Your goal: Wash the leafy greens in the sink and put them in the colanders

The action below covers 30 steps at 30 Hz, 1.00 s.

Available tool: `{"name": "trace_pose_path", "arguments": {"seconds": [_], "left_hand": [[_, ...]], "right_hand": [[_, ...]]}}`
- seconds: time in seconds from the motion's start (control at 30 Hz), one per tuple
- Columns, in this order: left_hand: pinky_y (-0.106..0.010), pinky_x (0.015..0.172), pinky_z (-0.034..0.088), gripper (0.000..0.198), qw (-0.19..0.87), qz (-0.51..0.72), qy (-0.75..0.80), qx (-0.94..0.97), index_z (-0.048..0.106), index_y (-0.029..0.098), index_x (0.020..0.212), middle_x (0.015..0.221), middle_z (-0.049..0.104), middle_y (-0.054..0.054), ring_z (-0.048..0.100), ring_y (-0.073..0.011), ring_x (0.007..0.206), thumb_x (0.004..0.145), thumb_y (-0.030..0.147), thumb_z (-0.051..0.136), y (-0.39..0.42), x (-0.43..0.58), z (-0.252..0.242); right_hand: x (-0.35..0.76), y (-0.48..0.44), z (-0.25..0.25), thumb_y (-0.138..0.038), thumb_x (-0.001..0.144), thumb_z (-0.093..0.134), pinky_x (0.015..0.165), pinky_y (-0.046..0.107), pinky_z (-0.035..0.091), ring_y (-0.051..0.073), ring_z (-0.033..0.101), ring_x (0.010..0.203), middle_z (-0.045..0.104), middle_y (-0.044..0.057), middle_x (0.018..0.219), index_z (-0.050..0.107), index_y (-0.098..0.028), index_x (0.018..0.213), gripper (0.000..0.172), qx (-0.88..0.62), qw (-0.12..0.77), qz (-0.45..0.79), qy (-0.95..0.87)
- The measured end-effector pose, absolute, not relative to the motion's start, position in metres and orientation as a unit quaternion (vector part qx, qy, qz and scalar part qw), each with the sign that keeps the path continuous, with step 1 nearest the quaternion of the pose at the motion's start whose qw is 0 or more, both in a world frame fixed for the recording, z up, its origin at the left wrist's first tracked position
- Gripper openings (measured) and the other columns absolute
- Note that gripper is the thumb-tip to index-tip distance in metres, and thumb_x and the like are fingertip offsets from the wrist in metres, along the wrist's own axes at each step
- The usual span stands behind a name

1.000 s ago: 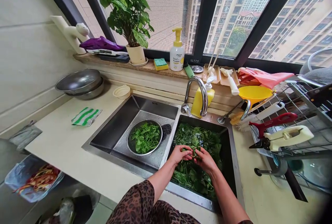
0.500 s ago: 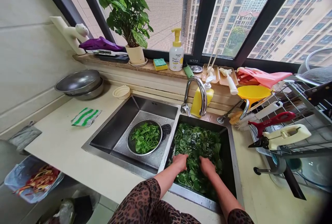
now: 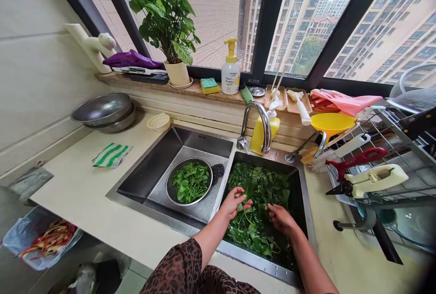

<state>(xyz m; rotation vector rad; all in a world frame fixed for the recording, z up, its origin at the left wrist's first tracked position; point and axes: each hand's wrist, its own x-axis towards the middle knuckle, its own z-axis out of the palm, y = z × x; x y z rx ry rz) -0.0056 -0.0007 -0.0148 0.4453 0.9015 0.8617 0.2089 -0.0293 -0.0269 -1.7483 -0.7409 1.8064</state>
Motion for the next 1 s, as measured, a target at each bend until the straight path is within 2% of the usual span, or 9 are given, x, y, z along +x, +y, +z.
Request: {"name": "trace_pose_path", "arguments": {"seconds": [0.07, 0.1, 0.2, 0.3, 0.43, 0.57, 0.8, 0.9, 1.0], "left_hand": [[-0.039, 0.078, 0.049, 0.052, 0.792, 0.417, 0.395, 0.208, 0.045, 0.020, 0.092, 0.093, 0.049, -0.001, 0.065, -0.0223, 0.082, 0.054, 0.022, 0.080, -0.002, -0.005, -0.012], [-0.039, 0.080, 0.048, 0.054, 0.790, 0.427, 0.389, 0.206, 0.046, 0.020, 0.094, 0.097, 0.050, -0.003, 0.065, -0.0222, 0.084, 0.052, 0.019, 0.080, -0.002, -0.005, -0.011], [-0.039, 0.085, 0.046, 0.062, 0.787, 0.445, 0.379, 0.197, 0.047, 0.022, 0.100, 0.106, 0.049, -0.005, 0.063, -0.0206, 0.089, 0.049, 0.012, 0.081, -0.002, -0.005, -0.010], [-0.036, 0.085, 0.045, 0.062, 0.779, 0.451, 0.386, 0.201, 0.049, 0.023, 0.103, 0.107, 0.052, -0.005, 0.060, -0.0183, 0.091, 0.050, 0.016, 0.080, -0.001, -0.006, -0.013], [-0.032, 0.083, 0.043, 0.053, 0.753, 0.454, 0.424, 0.215, 0.054, 0.019, 0.104, 0.097, 0.061, -0.006, 0.059, -0.0187, 0.092, 0.057, 0.029, 0.076, 0.001, -0.007, -0.017], [-0.033, 0.084, 0.042, 0.054, 0.742, 0.464, 0.417, 0.243, 0.058, 0.016, 0.102, 0.093, 0.065, -0.008, 0.060, -0.0202, 0.090, 0.052, 0.024, 0.078, 0.001, -0.006, -0.013], [-0.030, 0.076, 0.045, 0.050, 0.750, 0.445, 0.399, 0.284, 0.060, 0.013, 0.096, 0.084, 0.067, -0.006, 0.062, -0.0188, 0.079, 0.051, 0.023, 0.079, 0.001, -0.006, -0.008], [-0.029, 0.075, 0.045, 0.048, 0.738, 0.452, 0.434, 0.248, 0.060, 0.014, 0.095, 0.082, 0.066, -0.006, 0.062, -0.0175, 0.079, 0.055, 0.032, 0.077, 0.003, -0.006, -0.011], [-0.028, 0.073, 0.046, 0.045, 0.741, 0.464, 0.434, 0.218, 0.059, 0.017, 0.097, 0.084, 0.066, -0.006, 0.062, -0.0167, 0.079, 0.062, 0.041, 0.071, 0.002, -0.005, -0.010]], "right_hand": [[0.206, -0.031, -0.016, -0.050, 0.069, 0.061, 0.036, 0.016, 0.014, 0.002, 0.020, 0.033, 0.032, -0.011, 0.044, 0.049, -0.019, 0.068, 0.033, -0.586, 0.315, 0.715, -0.216], [0.202, -0.032, -0.010, -0.050, 0.066, 0.065, 0.036, 0.016, 0.014, 0.002, 0.021, 0.034, 0.031, -0.011, 0.044, 0.047, -0.019, 0.066, 0.036, -0.561, 0.339, 0.730, -0.194], [0.186, -0.034, 0.003, -0.044, 0.059, 0.073, 0.042, 0.017, 0.028, 0.004, 0.040, 0.043, 0.046, -0.008, 0.052, 0.047, -0.019, 0.065, 0.036, -0.539, 0.376, 0.733, -0.177], [0.166, -0.034, 0.006, -0.044, 0.059, 0.072, 0.058, 0.023, 0.041, 0.012, 0.057, 0.063, 0.062, -0.002, 0.070, 0.054, -0.020, 0.074, 0.034, -0.554, 0.374, 0.716, -0.202], [0.145, -0.033, 0.003, -0.049, 0.061, 0.068, 0.066, 0.027, 0.042, 0.016, 0.061, 0.077, 0.066, 0.004, 0.084, 0.057, -0.020, 0.083, 0.038, -0.544, 0.367, 0.723, -0.217], [0.130, -0.034, 0.005, -0.047, 0.062, 0.068, 0.066, 0.026, 0.042, 0.015, 0.057, 0.082, 0.064, 0.003, 0.096, 0.056, -0.023, 0.096, 0.043, -0.558, 0.365, 0.694, -0.271], [0.125, -0.029, -0.001, -0.054, 0.061, 0.064, 0.044, 0.020, 0.023, 0.008, 0.039, 0.049, 0.058, -0.002, 0.064, 0.054, -0.018, 0.080, 0.041, -0.593, 0.338, 0.655, -0.325], [0.138, -0.026, 0.000, -0.052, 0.063, 0.063, 0.045, 0.021, 0.020, 0.006, 0.032, 0.046, 0.051, -0.004, 0.056, 0.052, -0.018, 0.067, 0.036, -0.576, 0.357, 0.653, -0.338], [0.151, -0.027, 0.011, -0.049, 0.066, 0.062, 0.048, 0.022, 0.024, 0.007, 0.035, 0.049, 0.051, -0.004, 0.058, 0.056, -0.017, 0.070, 0.033, -0.535, 0.356, 0.667, -0.377]]}}
